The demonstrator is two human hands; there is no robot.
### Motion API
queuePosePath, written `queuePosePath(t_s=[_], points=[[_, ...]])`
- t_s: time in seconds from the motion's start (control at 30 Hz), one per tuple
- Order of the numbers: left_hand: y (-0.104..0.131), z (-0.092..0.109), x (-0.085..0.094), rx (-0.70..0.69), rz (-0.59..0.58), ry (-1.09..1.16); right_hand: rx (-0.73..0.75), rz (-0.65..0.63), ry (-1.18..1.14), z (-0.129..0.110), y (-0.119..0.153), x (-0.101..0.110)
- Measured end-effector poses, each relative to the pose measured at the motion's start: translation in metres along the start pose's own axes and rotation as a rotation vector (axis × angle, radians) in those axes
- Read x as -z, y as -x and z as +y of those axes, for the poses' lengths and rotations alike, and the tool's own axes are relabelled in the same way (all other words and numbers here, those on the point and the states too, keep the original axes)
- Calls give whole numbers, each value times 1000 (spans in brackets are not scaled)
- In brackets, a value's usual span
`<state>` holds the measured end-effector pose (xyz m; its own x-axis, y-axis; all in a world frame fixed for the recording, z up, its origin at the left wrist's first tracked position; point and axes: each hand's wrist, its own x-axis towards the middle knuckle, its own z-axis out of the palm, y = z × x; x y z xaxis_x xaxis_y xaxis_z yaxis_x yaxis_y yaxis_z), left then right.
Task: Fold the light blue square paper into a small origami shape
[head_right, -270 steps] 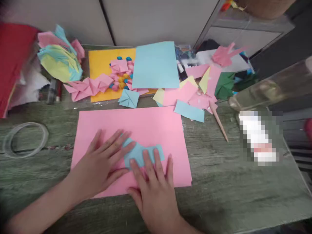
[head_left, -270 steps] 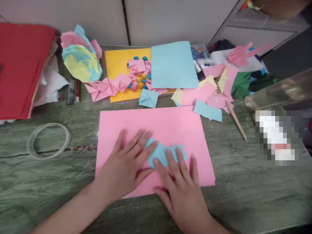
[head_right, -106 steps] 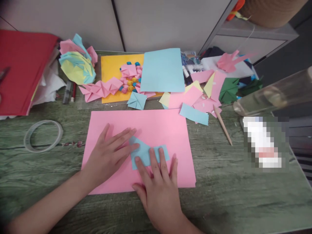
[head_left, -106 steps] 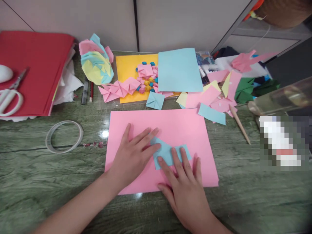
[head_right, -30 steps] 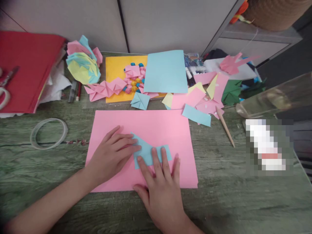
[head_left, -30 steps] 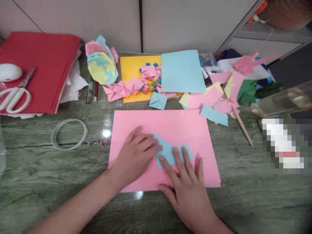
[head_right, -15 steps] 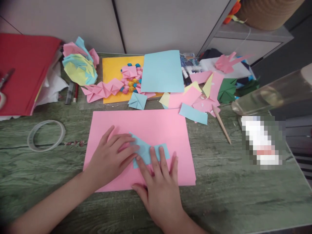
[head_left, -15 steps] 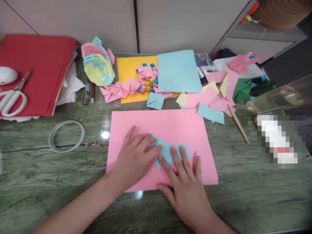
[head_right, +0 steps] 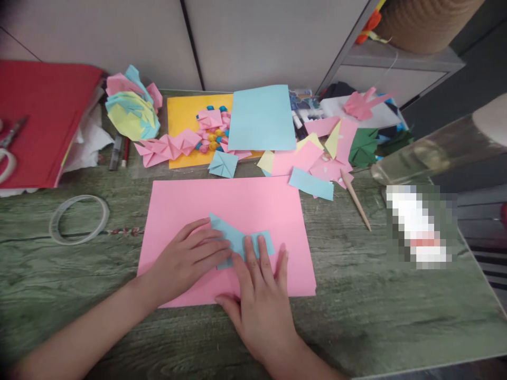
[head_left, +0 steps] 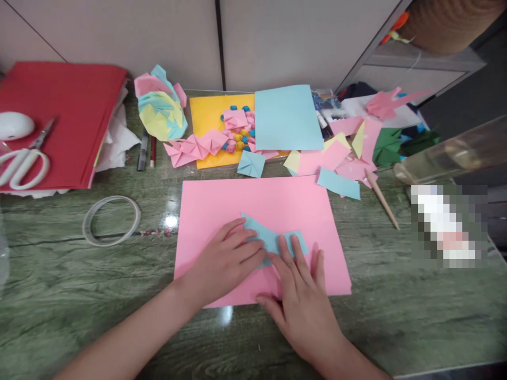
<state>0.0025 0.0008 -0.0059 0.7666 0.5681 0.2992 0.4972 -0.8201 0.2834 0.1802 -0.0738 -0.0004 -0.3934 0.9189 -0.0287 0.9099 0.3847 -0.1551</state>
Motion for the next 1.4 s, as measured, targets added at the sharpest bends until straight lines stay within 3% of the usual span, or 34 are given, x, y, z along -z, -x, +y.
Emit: queuePosePath(t_s=[0.27, 0.4, 0.5, 0.93, 1.2, 1.4], points=[[0, -3, 2, 57, -22, 58, -93, 91, 13, 24, 7, 19], [-2, -3, 3, 79, -29, 83, 72, 71, 37, 36, 13, 20], [-2, -2, 2, 83, -35, 85, 130, 40, 76, 36, 17, 14], [1, -2, 1, 76, -60, 37, 98, 69, 112, 32, 21, 5], [12, 14, 5, 41, -200, -132, 8, 84, 53, 26, 8, 15], [14, 34, 7, 121, -239, -280, -23, 98, 50, 25, 5, 10]])
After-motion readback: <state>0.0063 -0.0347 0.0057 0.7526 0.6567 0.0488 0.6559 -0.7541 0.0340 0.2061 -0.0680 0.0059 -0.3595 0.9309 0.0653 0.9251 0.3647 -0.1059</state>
